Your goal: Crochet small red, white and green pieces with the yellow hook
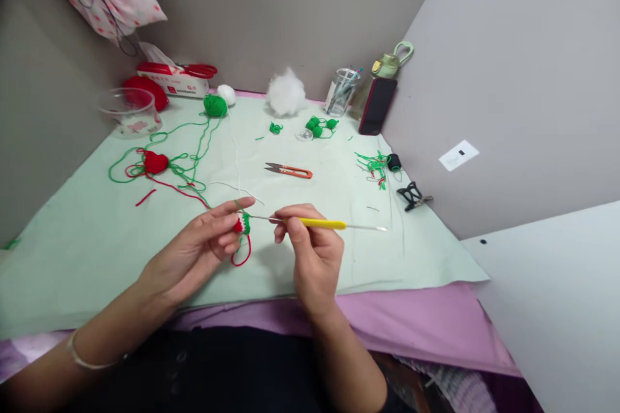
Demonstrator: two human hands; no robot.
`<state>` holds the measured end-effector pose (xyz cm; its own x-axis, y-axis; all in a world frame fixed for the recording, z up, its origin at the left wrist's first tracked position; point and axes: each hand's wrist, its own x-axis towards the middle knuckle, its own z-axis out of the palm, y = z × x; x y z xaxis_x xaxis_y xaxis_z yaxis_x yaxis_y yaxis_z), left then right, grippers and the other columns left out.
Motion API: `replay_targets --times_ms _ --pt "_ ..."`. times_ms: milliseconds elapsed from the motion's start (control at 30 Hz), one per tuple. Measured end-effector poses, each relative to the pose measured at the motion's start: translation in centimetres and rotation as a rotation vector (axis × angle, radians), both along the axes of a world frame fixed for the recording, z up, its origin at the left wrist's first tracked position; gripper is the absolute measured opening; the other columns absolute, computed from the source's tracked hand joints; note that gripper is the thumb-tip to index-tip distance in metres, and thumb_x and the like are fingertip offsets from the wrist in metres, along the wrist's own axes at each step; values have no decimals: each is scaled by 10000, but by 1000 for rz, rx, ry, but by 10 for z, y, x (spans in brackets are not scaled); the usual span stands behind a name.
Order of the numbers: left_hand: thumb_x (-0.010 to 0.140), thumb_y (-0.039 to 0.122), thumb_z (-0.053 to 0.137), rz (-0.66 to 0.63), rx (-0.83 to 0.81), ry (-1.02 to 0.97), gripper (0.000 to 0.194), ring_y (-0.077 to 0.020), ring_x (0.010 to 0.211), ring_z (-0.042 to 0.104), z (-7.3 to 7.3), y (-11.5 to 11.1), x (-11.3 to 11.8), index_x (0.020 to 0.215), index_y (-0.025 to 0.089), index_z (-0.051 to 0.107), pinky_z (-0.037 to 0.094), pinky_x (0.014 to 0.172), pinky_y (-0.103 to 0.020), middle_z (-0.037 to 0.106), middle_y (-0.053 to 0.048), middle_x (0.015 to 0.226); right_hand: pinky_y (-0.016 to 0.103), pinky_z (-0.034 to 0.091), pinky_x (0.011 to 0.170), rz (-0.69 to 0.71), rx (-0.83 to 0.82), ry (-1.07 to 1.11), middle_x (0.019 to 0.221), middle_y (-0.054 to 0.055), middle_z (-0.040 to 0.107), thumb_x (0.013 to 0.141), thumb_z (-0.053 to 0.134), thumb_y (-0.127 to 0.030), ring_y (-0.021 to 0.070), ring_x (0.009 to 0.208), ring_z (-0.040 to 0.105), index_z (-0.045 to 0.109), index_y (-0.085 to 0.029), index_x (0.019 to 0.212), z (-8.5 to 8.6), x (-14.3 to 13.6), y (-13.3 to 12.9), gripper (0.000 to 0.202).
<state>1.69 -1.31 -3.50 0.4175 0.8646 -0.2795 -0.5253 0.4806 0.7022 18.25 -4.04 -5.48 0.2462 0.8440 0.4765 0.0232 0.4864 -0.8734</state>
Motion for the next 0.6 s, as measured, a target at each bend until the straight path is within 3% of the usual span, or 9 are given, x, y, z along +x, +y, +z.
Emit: replay_targets --times_ms 100,200,400,600 --pt "821 254 859 25 105 119 308 -61 570 513 1 -3 0 1127 240 824 451 564 -184 551 54 655 292 543 688 95 -73 43 922 19 730 1019 637 -265 132 736 648 795 -267 1010 1 -1 2 158" --pt "857 280 831 38 187 196 289 -85 624 589 1 -7 2 1145 260 817 463 614 -208 599 42 685 293 548 707 90 -110 45 907 24 747 1005 662 -296 138 752 659 798 -256 1014 -1 -2 4 142" --pt "883 265 801 63 211 234 246 -86 643 610 1 -8 1 1128 258 815 483 655 -246 642 25 840 288 576 659 162 -141 192 879 30 753 1011 643 -352 132 693 664 760 -217 936 3 0 5 193" --pt "873 293 821 93 304 304 276 -99 675 627 -1 -8 -3 1149 292 810 499 663 -247 628 24 875 300 589 714 44 -21 -63 933 26 755 1055 553 -226 136 755 692 742 -235 1034 4 -2 -5 190"
